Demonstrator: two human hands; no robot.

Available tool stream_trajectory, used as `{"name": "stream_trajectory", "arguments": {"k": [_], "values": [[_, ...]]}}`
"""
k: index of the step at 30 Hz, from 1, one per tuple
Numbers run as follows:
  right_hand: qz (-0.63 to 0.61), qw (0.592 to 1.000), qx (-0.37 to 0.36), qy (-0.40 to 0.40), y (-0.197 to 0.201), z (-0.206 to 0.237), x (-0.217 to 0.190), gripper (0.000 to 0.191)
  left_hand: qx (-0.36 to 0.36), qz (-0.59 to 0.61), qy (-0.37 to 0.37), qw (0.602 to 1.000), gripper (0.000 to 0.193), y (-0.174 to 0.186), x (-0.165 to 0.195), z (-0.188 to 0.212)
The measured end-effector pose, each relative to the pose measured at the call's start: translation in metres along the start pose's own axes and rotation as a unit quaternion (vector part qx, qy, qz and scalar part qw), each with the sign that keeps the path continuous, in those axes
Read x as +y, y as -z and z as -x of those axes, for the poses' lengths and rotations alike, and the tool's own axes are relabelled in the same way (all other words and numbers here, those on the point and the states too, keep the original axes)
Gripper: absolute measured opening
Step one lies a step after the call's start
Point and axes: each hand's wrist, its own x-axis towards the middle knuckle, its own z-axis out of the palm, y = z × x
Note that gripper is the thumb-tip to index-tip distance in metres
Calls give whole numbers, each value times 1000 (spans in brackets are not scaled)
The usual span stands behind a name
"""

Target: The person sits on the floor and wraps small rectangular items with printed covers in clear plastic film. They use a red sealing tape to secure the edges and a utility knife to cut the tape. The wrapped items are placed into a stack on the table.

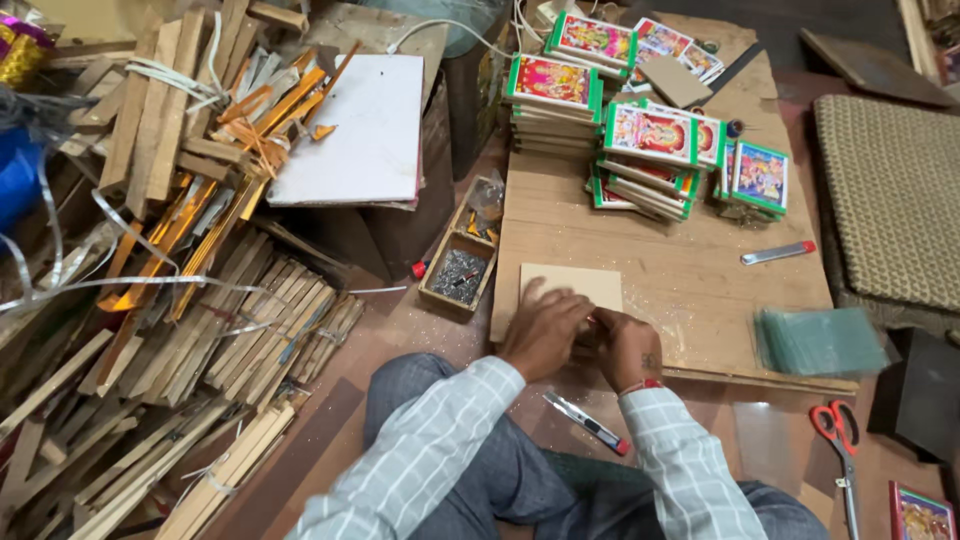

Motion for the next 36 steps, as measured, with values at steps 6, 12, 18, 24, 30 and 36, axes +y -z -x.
{"name": "stream_trajectory", "arguments": {"k": [6,12,18,24,30,36], "values": [[10,998,-57,-38,4,4,-4,24,-172,22,0,985,13,-4,-26,-12],[2,993,-118,14,32,-3,19,27,-169,72,51,982,17,8,-57,-8],[-9,987,-158,27,52,-3,42,27,-144,156,160,964,19,-6,-74,-4],[-114,966,-192,-128,46,-16,44,26,-58,306,325,893,25,-37,-75,-17],[-545,758,-141,-329,15,39,68,31,85,246,334,906,37,-61,-59,-16],[-724,569,-93,-379,-46,81,63,33,-61,109,385,915,36,-49,4,71]]}}
